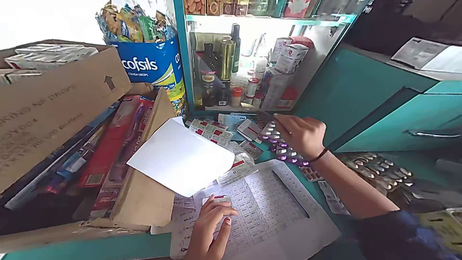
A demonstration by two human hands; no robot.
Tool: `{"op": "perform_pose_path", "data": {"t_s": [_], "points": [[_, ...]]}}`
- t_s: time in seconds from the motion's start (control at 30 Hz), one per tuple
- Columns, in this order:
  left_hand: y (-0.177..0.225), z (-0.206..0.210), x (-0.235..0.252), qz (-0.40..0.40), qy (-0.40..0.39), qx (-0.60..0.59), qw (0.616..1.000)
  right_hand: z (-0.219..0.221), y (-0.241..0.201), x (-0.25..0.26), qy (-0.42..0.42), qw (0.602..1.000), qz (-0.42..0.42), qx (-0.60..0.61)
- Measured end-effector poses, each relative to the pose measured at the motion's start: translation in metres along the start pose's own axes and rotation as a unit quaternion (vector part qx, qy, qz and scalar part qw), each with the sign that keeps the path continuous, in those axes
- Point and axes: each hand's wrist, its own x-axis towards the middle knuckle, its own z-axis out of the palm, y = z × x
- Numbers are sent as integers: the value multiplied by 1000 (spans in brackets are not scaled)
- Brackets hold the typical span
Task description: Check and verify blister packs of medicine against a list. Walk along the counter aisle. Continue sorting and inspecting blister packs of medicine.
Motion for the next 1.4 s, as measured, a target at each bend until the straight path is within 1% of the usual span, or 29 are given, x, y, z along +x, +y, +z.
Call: {"op": "perform_pose_path", "data": {"t_s": [0.03,0.07,0.1,0.17,0.23,0.37,0.43,0.57,0.8,0.93,1.4], "points": [[-1,0,0,3,0,-2,1000,-6,-5,-5,64,991,-106,-46],[-1,0,0,5,1,-3,1000,-15,-12,-7,102,976,-182,-70],[-1,1,-1,4,2,-5,1000,-26,-21,-8,119,963,-228,-78],[-1,1,-1,3,3,-4,1000,-49,-41,-10,127,951,-269,-81],[-1,1,-2,7,5,-2,1000,-72,-58,-14,105,951,-278,-81],[1,1,-1,13,12,0,1000,-104,-73,-15,90,943,-309,-83],[4,2,-1,16,22,5,1000,-114,-76,-16,80,947,-300,-86],[6,1,-2,18,26,5,999,-120,-79,-22,48,965,-249,-73],[7,3,-2,20,34,7,999,-115,-81,-19,80,964,-240,-84],[8,2,-2,19,32,10,999,-120,-81,-22,66,970,-219,-79],[5,3,-2,10,25,2,1000,-116,-77,-25,76,974,-199,-77]]}}
